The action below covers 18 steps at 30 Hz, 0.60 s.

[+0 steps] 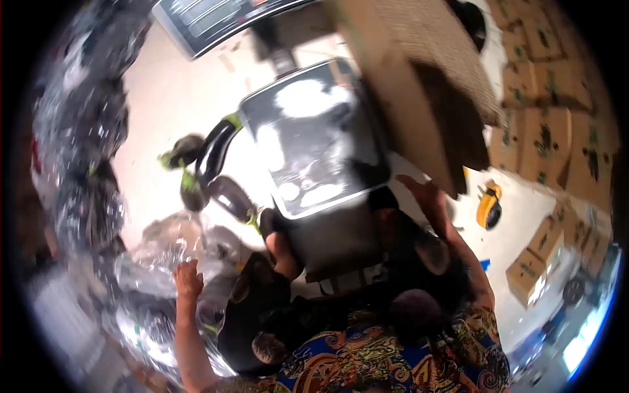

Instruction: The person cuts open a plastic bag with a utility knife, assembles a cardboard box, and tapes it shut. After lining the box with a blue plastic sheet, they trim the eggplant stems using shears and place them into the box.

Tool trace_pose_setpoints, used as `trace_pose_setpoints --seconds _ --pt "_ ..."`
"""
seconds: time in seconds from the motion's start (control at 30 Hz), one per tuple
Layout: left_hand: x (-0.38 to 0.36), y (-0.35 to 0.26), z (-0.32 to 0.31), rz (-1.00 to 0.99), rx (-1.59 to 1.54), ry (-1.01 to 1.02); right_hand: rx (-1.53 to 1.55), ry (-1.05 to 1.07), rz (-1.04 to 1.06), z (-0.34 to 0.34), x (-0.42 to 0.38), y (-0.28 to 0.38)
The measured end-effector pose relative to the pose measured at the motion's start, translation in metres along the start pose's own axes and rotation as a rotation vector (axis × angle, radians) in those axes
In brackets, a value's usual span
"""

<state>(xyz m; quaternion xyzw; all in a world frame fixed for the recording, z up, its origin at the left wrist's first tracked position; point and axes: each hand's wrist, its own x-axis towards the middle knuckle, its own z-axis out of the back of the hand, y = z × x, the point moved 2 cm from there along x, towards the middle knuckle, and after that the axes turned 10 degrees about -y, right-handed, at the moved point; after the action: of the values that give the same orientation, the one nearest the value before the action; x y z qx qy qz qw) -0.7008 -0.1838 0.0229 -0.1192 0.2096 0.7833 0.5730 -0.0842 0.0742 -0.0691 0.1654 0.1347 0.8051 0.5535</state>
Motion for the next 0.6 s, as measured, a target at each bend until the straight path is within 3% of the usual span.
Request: trace_pose_setpoints --seconds 0.03,0.1,0.17,0.23,0.27,0.43,0.53,0.6 --pt "0.018 -0.031 0.03 0.011 -0.014 0.022 -0.2 -0.125 0.295 0.01 0.005 0.008" --pt "0.044 -0.076 0.072 -0.177 -0.222 -0.183 -0.451 -0.216 0.296 -0.001 0.007 0.02" --pt "0.067 -0.125 0.128 -0.322 -0.417 -0.281 -0.172 -0.34 -0.003 0.006 0.026 0.035" --pt "0.078 -0.182 0.191 -0.375 -0.521 -0.328 0.274 -0.607 -0.164 0.029 0.047 0.061" --pt "0.076 -0.22 0.232 -0.354 -0.609 -0.306 0.323 -0.581 -0.211 0.027 0.051 0.064" --pt "0.074 -0.359 0.338 -0.963 -0.383 -0.607 0.453 -0.584 -0.345 0.015 0.05 0.064" --pt "0.06 -0.433 0.377 -1.131 -0.185 -0.554 0.398 -0.359 -0.559 -0.007 0.003 0.049" --pt "0.065 -0.462 0.379 -1.243 -0.07 -0.557 0.41 -0.142 -0.564 -0.026 -0.052 0.025"
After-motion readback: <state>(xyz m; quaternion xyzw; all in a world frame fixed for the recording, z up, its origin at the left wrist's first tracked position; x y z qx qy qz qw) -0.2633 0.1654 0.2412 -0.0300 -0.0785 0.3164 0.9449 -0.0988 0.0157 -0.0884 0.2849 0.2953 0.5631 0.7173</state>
